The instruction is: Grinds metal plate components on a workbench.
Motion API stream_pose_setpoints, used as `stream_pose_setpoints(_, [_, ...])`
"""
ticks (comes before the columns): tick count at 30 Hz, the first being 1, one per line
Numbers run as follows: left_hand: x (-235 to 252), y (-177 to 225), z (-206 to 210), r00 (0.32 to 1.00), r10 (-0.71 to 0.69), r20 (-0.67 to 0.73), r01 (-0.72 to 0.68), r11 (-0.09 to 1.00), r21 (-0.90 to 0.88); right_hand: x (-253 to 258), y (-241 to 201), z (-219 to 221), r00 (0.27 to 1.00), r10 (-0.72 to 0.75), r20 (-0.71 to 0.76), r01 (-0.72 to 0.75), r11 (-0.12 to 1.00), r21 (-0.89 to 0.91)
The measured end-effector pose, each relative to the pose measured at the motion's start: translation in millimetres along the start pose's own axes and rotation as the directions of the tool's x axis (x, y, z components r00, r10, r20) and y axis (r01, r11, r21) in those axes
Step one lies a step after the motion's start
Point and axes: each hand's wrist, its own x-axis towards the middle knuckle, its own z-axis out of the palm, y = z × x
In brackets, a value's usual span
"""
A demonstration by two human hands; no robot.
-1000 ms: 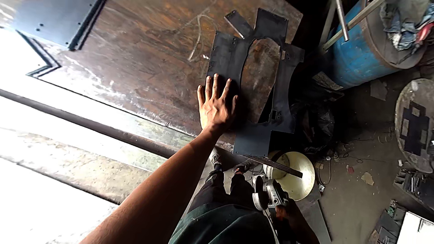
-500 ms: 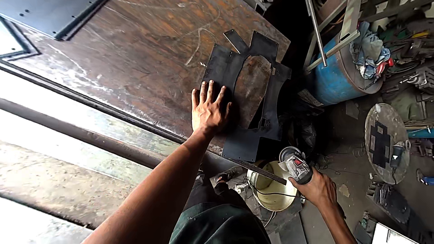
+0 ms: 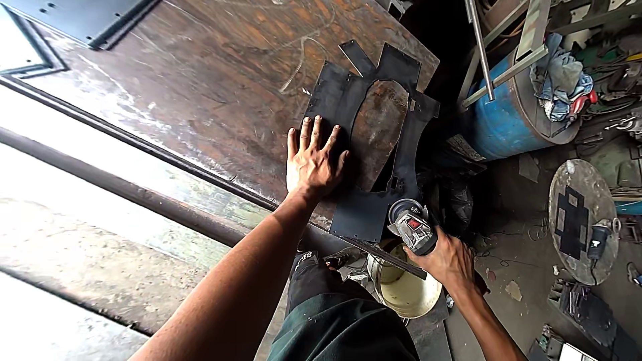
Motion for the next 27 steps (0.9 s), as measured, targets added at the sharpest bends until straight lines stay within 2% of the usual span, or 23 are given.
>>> stream_pose_setpoints(4, [1.4,-1.3,-1.3,1.0,0.012,0.015,-0.012,1.0,0.007,7.2,-1.8,2.0,1.0,-0.006,0.006,0.006,0.999,-0.043])
stream_pose_setpoints(12, [0.8,-2.3,-3.0,0.999,0.027,0.026,-0.027,1.0,-0.009,9.1,27.6,11.8,1.0,0.029,-0.008,-0.029,0.999,-0.029])
stream_pose_setpoints(17, [1.1,-3.8,-0.4,0.999,0.024,0.021,-0.024,1.0,-0.004,-5.8,64.9,17.9,0.991,0.136,0.011,-0.134,0.988,-0.076])
stream_pose_setpoints(20, [1.1,-2.2,-1.1,0.999,0.02,0.028,-0.02,1.0,0.002,-20.3,71.9,12.2,0.97,0.224,0.09,-0.212,0.969,-0.126])
stream_pose_setpoints(27, [0.0,0.7,-2.8,1.0,0.016,0.009,-0.016,1.0,-0.006,-27.5,15.1,9.1,0.986,0.16,-0.041,-0.158,0.987,0.04])
